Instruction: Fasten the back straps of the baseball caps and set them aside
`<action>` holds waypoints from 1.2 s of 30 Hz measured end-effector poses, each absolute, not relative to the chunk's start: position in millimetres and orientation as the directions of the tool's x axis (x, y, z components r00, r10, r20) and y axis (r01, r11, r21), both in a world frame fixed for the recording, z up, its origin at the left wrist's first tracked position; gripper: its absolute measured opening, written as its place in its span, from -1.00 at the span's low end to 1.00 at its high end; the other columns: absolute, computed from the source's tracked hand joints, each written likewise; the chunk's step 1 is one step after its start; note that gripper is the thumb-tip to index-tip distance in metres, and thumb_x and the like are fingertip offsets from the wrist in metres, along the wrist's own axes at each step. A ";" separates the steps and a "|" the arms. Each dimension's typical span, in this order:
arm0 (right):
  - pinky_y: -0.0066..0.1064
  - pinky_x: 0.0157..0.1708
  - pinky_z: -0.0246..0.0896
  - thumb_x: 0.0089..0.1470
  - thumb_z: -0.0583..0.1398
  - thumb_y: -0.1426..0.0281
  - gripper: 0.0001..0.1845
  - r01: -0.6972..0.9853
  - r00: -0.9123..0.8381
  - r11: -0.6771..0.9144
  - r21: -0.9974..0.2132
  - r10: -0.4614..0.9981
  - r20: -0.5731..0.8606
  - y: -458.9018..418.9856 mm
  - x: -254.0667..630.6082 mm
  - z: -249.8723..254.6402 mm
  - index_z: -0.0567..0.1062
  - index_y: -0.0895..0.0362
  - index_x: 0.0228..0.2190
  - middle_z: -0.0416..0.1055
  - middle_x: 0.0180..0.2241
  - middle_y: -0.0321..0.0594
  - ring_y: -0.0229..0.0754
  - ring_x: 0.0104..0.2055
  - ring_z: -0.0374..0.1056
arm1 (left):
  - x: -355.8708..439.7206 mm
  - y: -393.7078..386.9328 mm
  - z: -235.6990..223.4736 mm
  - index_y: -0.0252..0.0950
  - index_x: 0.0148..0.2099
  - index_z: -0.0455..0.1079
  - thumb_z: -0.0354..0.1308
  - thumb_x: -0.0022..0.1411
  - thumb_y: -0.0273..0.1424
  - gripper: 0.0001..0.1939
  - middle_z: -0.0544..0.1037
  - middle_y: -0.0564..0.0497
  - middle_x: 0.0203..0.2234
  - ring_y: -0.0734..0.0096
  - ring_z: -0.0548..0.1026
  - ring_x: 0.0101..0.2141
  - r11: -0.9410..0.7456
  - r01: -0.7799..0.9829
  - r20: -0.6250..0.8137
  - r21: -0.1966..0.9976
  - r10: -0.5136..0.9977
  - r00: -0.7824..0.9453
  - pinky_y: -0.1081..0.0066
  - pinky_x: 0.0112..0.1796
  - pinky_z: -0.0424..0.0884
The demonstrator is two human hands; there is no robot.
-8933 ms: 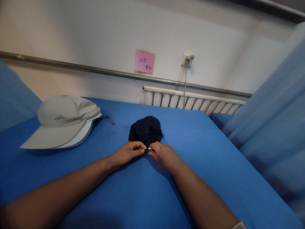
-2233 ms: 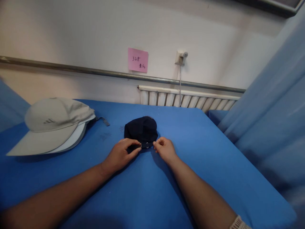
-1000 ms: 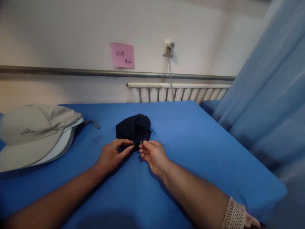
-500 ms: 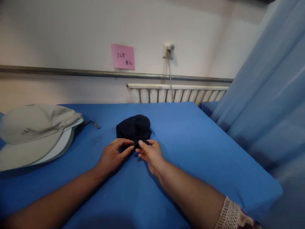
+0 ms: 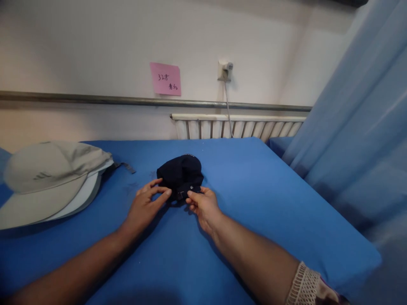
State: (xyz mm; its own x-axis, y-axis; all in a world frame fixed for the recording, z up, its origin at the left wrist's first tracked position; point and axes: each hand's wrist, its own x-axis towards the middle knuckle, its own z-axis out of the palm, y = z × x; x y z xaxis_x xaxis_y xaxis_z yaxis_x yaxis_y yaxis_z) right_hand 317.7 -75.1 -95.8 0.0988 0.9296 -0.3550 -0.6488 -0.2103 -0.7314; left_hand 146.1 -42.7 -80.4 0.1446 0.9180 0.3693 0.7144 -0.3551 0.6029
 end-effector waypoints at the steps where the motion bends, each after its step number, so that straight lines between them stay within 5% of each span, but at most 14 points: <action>1: -0.60 -0.62 0.13 -0.20 0.40 0.48 -0.65 -0.651 0.093 -0.210 -0.729 0.932 -0.351 -75.1 318.3 -96.0 0.41 0.15 -0.35 0.44 -0.50 -0.34 -0.39 -0.55 0.34 | 146.9 -43.4 -81.3 -0.21 -0.29 0.59 0.12 0.22 -0.11 -0.67 0.49 -0.16 0.04 -0.08 0.29 0.19 -0.334 0.711 0.322 0.619 0.934 0.158 -0.13 0.18 0.13; 5: -0.59 -0.62 0.12 -0.25 0.43 0.45 -0.63 -0.635 0.098 -0.201 -0.746 0.937 -0.336 -75.2 316.6 -96.7 0.39 0.14 -0.40 0.45 -0.51 -0.34 -0.37 -0.53 0.36 | 154.1 -46.6 -85.7 -0.19 -0.16 0.61 0.17 0.16 -0.06 -0.62 0.39 -0.21 0.19 -0.15 0.17 0.27 -0.269 0.638 0.183 0.721 0.963 0.199 -0.18 0.20 0.07; 12: -0.53 -0.62 0.12 -0.15 0.38 0.30 -0.68 -0.500 0.111 -0.157 -0.851 0.963 -0.244 -78.9 311.6 -96.3 0.41 0.14 -0.38 0.48 -0.47 -0.31 -0.35 -0.57 0.36 | 156.3 -47.4 -82.5 -0.23 -0.30 0.61 0.22 0.16 -0.15 -0.73 0.46 -0.26 0.12 -0.09 0.26 0.24 -0.139 0.388 0.074 0.911 0.981 0.178 -0.08 0.20 0.11; 31: -0.52 -0.63 0.09 -0.16 0.38 0.21 -0.66 -0.472 0.072 -0.142 -0.870 0.977 -0.198 -76.8 313.6 -102.7 0.47 0.18 -0.41 0.46 -0.49 -0.28 -0.37 -0.59 0.31 | 165.6 -47.8 -75.7 -0.20 -0.40 0.59 0.22 0.15 -0.15 -0.74 0.60 -0.14 -0.13 0.00 0.40 0.12 -0.122 0.331 0.028 0.936 0.961 0.275 0.02 0.12 0.27; 36: -0.53 -0.63 0.09 -0.18 0.40 0.21 -0.64 -0.472 0.050 -0.139 -0.871 0.982 -0.184 -76.2 313.4 -103.7 0.46 0.17 -0.41 0.44 -0.52 -0.31 -0.37 -0.60 0.30 | 167.6 -47.6 -79.2 -0.21 -0.46 0.54 0.22 0.15 -0.16 -0.74 0.61 -0.14 -0.18 -0.02 0.33 0.18 -0.143 0.352 0.046 0.925 0.962 0.270 -0.03 0.17 0.18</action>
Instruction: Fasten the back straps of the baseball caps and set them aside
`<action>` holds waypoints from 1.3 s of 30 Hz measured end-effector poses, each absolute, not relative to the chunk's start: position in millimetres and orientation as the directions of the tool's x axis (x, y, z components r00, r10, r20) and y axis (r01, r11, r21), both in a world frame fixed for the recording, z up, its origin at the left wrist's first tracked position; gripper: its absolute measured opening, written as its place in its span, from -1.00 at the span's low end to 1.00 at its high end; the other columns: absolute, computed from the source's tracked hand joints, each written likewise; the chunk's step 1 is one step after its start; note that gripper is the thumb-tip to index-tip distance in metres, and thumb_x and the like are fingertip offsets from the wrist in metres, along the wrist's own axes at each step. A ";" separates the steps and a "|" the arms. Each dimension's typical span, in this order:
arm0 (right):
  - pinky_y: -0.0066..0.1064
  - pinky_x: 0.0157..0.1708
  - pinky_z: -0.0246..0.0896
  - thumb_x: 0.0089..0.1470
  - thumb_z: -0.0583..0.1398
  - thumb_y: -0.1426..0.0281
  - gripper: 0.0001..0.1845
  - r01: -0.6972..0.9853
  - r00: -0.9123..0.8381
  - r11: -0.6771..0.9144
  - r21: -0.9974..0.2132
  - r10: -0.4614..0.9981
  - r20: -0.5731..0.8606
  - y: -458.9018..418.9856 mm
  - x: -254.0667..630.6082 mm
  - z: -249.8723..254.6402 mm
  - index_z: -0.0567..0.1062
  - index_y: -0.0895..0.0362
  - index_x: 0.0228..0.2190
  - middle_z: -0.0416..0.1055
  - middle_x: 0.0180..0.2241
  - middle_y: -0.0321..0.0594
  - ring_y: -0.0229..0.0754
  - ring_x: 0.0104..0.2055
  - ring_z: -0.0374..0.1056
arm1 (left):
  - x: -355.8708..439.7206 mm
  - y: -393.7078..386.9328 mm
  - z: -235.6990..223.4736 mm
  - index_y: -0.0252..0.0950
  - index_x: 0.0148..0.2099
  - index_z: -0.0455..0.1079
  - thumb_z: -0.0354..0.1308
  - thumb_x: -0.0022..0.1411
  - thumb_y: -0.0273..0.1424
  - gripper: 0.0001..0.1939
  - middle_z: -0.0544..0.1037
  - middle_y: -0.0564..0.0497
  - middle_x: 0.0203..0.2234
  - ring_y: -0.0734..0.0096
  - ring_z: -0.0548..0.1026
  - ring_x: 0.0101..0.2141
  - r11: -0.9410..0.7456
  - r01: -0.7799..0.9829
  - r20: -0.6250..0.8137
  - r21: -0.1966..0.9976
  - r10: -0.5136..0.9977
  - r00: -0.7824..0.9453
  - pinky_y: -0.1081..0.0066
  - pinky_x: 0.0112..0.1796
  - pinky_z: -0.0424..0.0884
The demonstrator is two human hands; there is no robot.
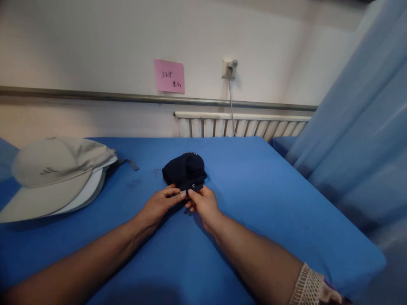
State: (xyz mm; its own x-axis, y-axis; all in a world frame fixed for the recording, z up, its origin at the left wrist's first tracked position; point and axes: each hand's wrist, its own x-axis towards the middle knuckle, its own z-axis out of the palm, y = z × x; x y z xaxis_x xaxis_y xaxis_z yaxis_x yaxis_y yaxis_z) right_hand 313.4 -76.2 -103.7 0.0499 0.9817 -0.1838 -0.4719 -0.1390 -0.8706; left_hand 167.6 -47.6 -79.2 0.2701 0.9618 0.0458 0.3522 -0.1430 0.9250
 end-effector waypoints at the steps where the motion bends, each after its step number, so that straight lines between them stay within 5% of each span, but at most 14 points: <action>1: -0.53 -0.64 0.08 -0.18 0.40 0.20 -0.63 -0.461 0.052 -0.139 -0.876 0.982 -0.183 -75.9 313.2 -104.0 0.46 0.17 -0.41 0.44 -0.54 -0.32 -0.37 -0.61 0.28 | 167.5 -47.6 -79.3 -0.22 -0.46 0.53 0.22 0.15 -0.16 -0.73 0.61 -0.14 -0.18 -0.01 0.34 0.17 -0.140 0.356 0.041 0.924 0.961 0.272 -0.03 0.17 0.19; 7: -0.53 -0.70 -0.02 -0.12 0.35 0.15 -0.65 -0.375 0.144 -0.074 -0.924 0.980 -0.137 -75.7 311.8 -104.0 0.38 0.12 -0.49 0.28 -0.70 -0.46 -0.40 -0.71 0.14 | 166.6 -47.3 -76.4 -0.23 -0.42 0.56 0.22 0.14 -0.14 -0.72 0.58 -0.17 -0.08 -0.01 0.34 0.17 -0.082 0.357 -0.015 0.930 0.966 0.259 -0.03 0.17 0.18; 27: -0.53 -0.69 -0.01 -0.10 0.30 0.24 -0.73 -0.424 0.156 -0.086 -0.901 0.973 -0.167 -77.0 309.6 -102.6 0.36 0.12 -0.51 0.31 -0.65 -0.43 -0.40 -0.70 0.17 | 169.6 -45.1 -78.8 -0.25 -0.53 0.42 0.23 0.09 -0.11 -0.67 0.55 -0.05 -0.35 0.12 0.48 -0.09 -0.072 0.339 -0.005 0.938 0.975 0.222 0.22 -0.10 0.39; 39: -0.54 -0.69 0.01 -0.07 0.20 0.37 -0.89 -0.448 0.140 -0.124 -0.885 0.968 -0.207 -77.9 311.8 -100.3 0.37 0.13 -0.50 0.33 -0.65 -0.41 -0.39 -0.69 0.18 | 166.9 -44.7 -82.0 -0.24 -0.45 0.55 0.30 0.03 -0.12 -0.72 0.55 -0.19 -0.05 -0.06 0.23 0.22 -0.010 0.269 -0.044 0.963 0.980 0.193 0.06 0.21 0.03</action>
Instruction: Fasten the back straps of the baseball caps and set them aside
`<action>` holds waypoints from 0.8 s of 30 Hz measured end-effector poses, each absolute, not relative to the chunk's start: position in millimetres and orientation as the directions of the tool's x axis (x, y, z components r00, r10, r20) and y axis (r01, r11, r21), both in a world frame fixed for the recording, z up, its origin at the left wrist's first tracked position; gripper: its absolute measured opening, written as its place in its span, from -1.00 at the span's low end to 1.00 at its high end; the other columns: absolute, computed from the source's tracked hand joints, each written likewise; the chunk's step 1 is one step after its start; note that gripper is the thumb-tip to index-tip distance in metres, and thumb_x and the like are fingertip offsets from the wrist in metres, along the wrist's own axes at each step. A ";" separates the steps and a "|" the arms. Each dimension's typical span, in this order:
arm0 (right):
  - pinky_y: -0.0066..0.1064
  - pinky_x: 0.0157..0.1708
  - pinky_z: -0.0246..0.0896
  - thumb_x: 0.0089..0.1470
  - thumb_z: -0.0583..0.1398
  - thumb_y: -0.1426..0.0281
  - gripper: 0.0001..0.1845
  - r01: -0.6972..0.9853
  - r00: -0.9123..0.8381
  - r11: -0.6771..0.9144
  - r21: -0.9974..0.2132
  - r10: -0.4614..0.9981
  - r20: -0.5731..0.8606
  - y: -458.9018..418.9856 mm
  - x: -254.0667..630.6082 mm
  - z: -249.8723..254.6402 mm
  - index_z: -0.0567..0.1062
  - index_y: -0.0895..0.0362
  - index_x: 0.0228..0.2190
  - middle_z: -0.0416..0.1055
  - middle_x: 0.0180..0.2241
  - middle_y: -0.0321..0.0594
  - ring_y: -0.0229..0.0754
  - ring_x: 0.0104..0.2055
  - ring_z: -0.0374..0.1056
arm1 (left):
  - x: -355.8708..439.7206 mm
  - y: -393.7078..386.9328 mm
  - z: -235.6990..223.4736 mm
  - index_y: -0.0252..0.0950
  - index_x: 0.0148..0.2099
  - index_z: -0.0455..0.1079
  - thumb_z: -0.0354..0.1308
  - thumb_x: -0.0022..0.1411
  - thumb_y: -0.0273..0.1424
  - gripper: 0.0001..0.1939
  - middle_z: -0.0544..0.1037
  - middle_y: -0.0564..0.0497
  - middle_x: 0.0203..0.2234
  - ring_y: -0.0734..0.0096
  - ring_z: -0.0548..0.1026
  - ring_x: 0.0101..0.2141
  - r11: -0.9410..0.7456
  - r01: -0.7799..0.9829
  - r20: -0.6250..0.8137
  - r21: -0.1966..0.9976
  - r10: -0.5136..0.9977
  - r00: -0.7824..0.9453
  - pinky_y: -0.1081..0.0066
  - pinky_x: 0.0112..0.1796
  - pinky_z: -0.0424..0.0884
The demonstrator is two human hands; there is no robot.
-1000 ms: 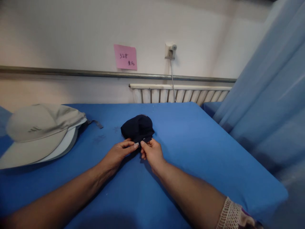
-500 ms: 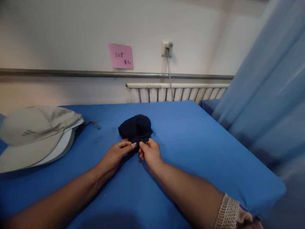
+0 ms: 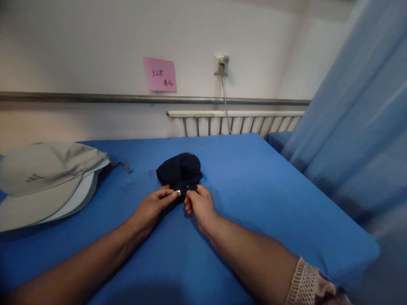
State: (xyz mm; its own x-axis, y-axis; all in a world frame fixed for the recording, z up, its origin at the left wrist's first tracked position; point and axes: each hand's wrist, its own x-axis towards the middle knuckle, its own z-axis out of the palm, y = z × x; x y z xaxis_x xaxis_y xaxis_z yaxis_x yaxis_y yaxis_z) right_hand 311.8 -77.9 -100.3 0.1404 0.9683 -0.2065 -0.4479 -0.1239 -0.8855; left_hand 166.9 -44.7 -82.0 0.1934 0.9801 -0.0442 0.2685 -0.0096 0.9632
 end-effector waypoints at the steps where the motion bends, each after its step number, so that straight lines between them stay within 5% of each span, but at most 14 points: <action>1: -0.54 -0.69 0.01 -0.07 0.20 0.37 -0.90 -0.448 0.141 -0.125 -0.885 0.968 -0.208 -77.8 312.0 -100.3 0.37 0.13 -0.51 0.33 -0.65 -0.41 -0.39 -0.69 0.18 | 167.2 -44.7 -82.2 -0.25 -0.46 0.55 0.31 0.01 -0.11 -0.71 0.54 -0.19 -0.04 -0.06 0.24 0.21 -0.003 0.260 -0.048 0.966 0.981 0.188 0.08 0.20 0.03; 4: -0.54 -0.70 0.00 -0.07 0.20 0.38 -0.89 -0.437 0.152 -0.114 -0.892 0.968 -0.198 -76.8 312.8 -101.3 0.35 0.13 -0.53 0.32 -0.65 -0.41 -0.39 -0.69 0.17 | 167.8 -44.3 -83.2 -0.25 -0.47 0.54 0.32 -0.02 -0.12 -0.72 0.53 -0.17 -0.06 -0.03 0.29 0.15 0.004 0.246 -0.049 0.969 0.983 0.177 0.13 0.15 0.08; 12: -0.56 -0.71 0.01 -0.07 0.23 0.27 -0.77 -0.382 0.145 -0.069 -0.922 0.980 -0.134 -76.4 314.3 -104.4 0.29 0.10 -0.55 0.32 -0.64 -0.42 -0.40 -0.69 0.17 | 166.1 -41.6 -88.8 -0.29 -0.56 0.43 0.33 -0.08 -0.17 -0.71 0.41 0.02 -0.48 0.33 0.33 -0.36 -0.025 0.172 0.004 0.985 0.993 0.120 0.36 -0.29 0.22; 24: -0.55 -0.69 0.06 -0.04 0.24 0.29 -0.82 -0.365 0.204 -0.067 -0.929 0.968 -0.149 -70.7 317.9 -105.5 0.39 0.14 -0.46 0.39 -0.54 -0.36 -0.40 -0.65 0.22 | 158.7 -38.5 -88.3 -0.31 -0.29 0.56 0.33 0.03 -0.21 -0.72 0.58 -0.04 -0.34 0.26 0.45 -0.24 0.106 -0.151 -0.080 0.983 0.982 0.169 0.32 -0.13 0.29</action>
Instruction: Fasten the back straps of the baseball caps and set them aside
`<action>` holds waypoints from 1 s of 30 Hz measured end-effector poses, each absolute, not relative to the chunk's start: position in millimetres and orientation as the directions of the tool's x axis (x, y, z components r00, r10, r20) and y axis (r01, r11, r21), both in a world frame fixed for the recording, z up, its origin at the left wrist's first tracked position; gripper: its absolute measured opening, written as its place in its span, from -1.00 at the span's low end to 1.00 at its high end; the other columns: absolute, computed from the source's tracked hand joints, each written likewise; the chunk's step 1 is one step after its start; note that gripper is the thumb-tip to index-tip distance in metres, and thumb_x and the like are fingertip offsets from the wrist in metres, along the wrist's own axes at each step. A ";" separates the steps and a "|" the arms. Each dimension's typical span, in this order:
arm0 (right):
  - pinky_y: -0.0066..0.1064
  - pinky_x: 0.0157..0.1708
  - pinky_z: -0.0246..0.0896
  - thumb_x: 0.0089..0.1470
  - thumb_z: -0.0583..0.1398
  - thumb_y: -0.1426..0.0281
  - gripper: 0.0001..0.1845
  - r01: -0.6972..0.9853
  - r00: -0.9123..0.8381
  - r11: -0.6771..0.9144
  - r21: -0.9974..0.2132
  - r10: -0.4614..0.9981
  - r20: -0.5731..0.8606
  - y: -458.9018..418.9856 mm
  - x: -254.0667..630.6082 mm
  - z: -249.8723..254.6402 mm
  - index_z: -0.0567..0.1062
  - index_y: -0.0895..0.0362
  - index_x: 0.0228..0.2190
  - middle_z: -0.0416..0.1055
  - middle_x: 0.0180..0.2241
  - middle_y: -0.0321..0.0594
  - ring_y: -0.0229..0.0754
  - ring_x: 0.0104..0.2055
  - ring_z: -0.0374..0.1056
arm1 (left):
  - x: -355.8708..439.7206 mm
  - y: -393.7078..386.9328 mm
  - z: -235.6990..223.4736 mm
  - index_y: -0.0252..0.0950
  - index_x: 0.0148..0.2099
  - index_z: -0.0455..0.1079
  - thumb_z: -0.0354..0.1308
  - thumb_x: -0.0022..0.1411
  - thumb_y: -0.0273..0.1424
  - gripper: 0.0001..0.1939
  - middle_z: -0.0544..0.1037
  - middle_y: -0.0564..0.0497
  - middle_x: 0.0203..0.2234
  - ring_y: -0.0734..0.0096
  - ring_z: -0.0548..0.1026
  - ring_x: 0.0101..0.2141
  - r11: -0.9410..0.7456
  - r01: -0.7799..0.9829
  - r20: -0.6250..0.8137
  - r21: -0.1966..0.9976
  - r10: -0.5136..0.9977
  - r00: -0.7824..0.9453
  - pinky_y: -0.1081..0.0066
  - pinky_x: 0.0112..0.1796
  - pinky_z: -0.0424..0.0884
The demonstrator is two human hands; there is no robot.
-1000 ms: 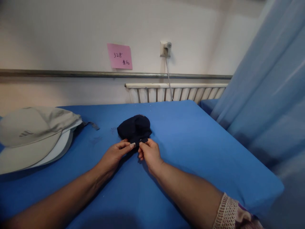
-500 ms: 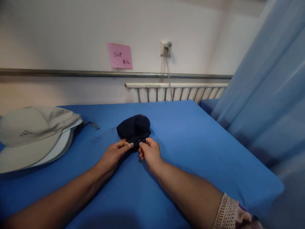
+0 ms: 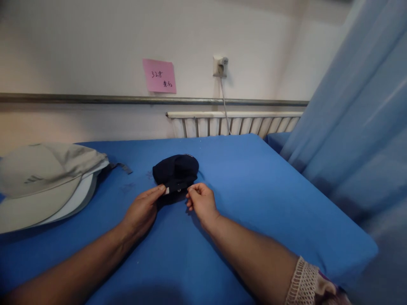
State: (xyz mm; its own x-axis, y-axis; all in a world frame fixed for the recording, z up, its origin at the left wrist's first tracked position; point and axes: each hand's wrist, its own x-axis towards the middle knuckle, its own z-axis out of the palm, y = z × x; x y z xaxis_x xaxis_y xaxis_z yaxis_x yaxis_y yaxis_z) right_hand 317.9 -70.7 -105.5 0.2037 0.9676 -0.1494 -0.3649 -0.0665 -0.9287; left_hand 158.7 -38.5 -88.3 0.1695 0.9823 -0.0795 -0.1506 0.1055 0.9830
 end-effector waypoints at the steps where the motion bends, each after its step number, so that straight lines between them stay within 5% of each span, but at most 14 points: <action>1: -0.55 -0.69 0.05 -0.04 0.24 0.30 -0.83 -0.344 0.199 -0.067 -0.936 0.970 -0.142 -70.4 317.7 -105.4 0.40 0.14 -0.45 0.38 -0.55 -0.36 -0.40 -0.66 0.22 | 158.1 -37.8 -89.6 -0.31 -0.27 0.56 0.33 0.04 -0.20 -0.71 0.58 -0.04 -0.34 0.25 0.45 -0.24 0.113 -0.157 -0.084 0.981 0.980 0.181 0.31 -0.12 0.29; 12: -0.54 -0.67 0.07 -0.12 0.26 0.44 -0.84 -0.266 0.128 -0.112 -0.957 0.980 -0.150 -70.8 315.7 -101.9 0.35 0.13 -0.45 0.30 -0.65 -0.47 -0.41 -0.68 0.17 | 154.0 -35.8 -99.6 -0.30 -0.41 0.46 0.25 0.12 -0.11 -0.67 0.46 0.01 -0.43 0.35 0.35 -0.36 0.037 0.078 -0.057 0.996 0.960 0.273 0.38 -0.28 0.25; 20: -0.53 -0.66 0.07 -0.16 0.32 0.40 -0.76 -0.246 0.151 -0.072 -0.967 0.982 -0.112 -69.5 315.5 -104.3 0.34 0.11 -0.46 0.29 -0.64 -0.48 -0.39 -0.67 0.18 | 156.5 -37.6 -96.3 -0.31 -0.39 0.49 0.28 0.07 -0.11 -0.67 0.47 -0.01 -0.40 0.31 0.37 -0.33 0.018 0.089 -0.042 0.996 0.961 0.272 0.37 -0.27 0.28; 30: -0.53 -0.65 0.11 -0.20 0.35 0.34 -0.64 -0.379 0.230 -0.079 -0.922 0.957 -0.176 -67.4 316.3 -109.4 0.34 0.11 -0.35 0.36 -0.51 -0.41 -0.36 -0.61 0.30 | 150.6 -31.0 -83.4 -0.30 -0.40 0.55 0.40 -0.11 -0.30 -0.79 0.58 -0.06 -0.42 0.25 0.45 -0.26 0.173 -0.246 -0.112 0.954 0.963 0.243 0.30 -0.09 0.30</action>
State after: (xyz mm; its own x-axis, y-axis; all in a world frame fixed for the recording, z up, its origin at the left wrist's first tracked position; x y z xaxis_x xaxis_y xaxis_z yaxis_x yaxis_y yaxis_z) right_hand 316.3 -67.4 -109.4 0.2300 0.9571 -0.1762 -0.3786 -0.0788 -0.9222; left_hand 150.6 -31.0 -83.4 0.2434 0.9634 -0.1120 -0.2463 0.1731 0.9536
